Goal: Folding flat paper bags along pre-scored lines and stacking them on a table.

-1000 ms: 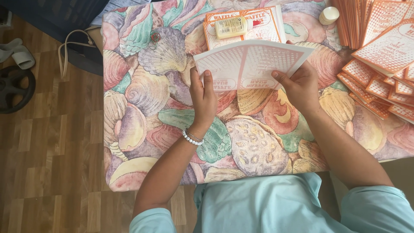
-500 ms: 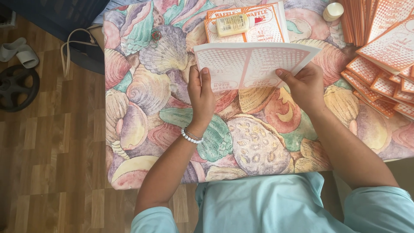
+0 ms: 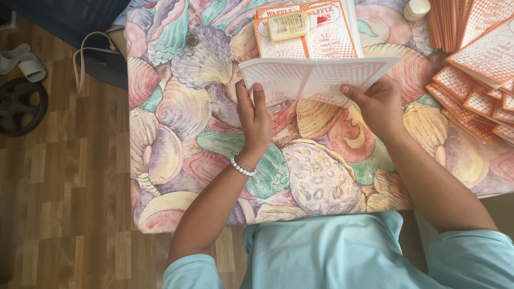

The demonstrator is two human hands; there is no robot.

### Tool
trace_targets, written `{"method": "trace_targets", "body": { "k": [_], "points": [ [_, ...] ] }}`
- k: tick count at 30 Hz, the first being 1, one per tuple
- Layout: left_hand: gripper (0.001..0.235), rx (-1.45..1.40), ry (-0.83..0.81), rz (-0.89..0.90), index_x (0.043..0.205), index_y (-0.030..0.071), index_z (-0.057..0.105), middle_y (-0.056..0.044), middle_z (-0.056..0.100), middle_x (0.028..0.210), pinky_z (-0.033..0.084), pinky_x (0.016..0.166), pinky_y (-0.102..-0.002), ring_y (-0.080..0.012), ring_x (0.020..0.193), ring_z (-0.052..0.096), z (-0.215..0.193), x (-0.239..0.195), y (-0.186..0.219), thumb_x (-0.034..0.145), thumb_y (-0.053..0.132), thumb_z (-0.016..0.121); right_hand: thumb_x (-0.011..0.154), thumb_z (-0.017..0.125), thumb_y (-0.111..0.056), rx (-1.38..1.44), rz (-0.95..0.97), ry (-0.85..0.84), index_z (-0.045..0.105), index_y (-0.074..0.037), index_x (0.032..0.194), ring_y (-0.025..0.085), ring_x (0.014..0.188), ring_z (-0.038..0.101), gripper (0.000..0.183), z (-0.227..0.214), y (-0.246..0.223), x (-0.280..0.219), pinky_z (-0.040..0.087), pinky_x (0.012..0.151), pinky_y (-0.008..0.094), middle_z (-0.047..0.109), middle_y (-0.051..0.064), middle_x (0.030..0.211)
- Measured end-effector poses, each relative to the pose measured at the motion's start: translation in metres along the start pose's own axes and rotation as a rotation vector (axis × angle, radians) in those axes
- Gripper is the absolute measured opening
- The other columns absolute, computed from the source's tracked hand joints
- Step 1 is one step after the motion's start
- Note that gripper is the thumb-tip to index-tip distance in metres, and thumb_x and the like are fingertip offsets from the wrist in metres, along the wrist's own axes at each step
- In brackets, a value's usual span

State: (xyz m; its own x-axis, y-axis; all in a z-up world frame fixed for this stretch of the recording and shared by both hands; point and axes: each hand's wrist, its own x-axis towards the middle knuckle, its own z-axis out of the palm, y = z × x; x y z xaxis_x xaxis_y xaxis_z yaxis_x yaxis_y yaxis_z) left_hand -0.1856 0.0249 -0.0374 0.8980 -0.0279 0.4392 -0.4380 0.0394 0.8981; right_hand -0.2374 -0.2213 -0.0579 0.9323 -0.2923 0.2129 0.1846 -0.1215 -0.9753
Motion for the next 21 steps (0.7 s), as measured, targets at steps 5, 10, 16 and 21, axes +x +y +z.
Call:
{"method": "trace_targets", "body": {
  "k": [5, 10, 16, 21],
  "points": [
    [0.022, 0.029, 0.025, 0.002, 0.111, 0.010, 0.049, 0.000, 0.046, 0.093, 0.043, 0.096, -0.040, -0.0098, 0.098, 0.049, 0.002, -0.004, -0.021, 0.115, 0.026, 0.036, 0.093, 0.080, 0.005, -0.007, -0.158, -0.020, 0.056, 0.005, 0.132, 0.025, 0.114, 0.062, 0.045, 0.009, -0.013, -0.001, 0.057, 0.101, 0.046, 0.067, 0.021, 0.118],
    [0.025, 0.049, 0.064, -0.039, 0.107, 0.009, 0.048, -0.003, 0.058, 0.089, 0.047, 0.074, -0.032, -0.0132, 0.078, 0.055, 0.005, 0.000, -0.014, 0.110, 0.032, 0.039, 0.108, 0.082, -0.014, -0.428, -0.680, 0.134, 0.023, -0.015, 0.168, 0.034, 0.159, 0.040, 0.084, 0.014, -0.078, -0.007, 0.047, 0.130, 0.052, 0.035, 0.016, 0.167],
    [0.024, 0.028, 0.054, -0.064, 0.109, 0.009, 0.049, -0.003, 0.058, 0.091, 0.045, 0.072, -0.030, -0.0129, 0.079, 0.054, 0.004, -0.001, -0.013, 0.110, 0.031, 0.039, 0.114, 0.066, -0.038, -0.978, -1.106, -0.007, 0.059, -0.001, 0.144, 0.046, 0.135, 0.054, 0.049, 0.043, -0.118, 0.022, 0.047, 0.113, 0.060, 0.061, 0.026, 0.144],
    [0.023, 0.040, 0.058, -0.069, 0.094, 0.012, 0.042, 0.001, 0.046, 0.074, 0.034, 0.061, -0.029, -0.0082, 0.066, 0.040, 0.003, -0.001, -0.010, 0.110, 0.029, 0.038, 0.116, 0.073, -0.031, -1.324, -1.019, -0.056, 0.073, -0.014, 0.124, 0.020, 0.082, 0.059, 0.018, 0.057, -0.115, 0.034, 0.049, 0.070, 0.032, 0.064, -0.001, 0.094]
  ]
}}
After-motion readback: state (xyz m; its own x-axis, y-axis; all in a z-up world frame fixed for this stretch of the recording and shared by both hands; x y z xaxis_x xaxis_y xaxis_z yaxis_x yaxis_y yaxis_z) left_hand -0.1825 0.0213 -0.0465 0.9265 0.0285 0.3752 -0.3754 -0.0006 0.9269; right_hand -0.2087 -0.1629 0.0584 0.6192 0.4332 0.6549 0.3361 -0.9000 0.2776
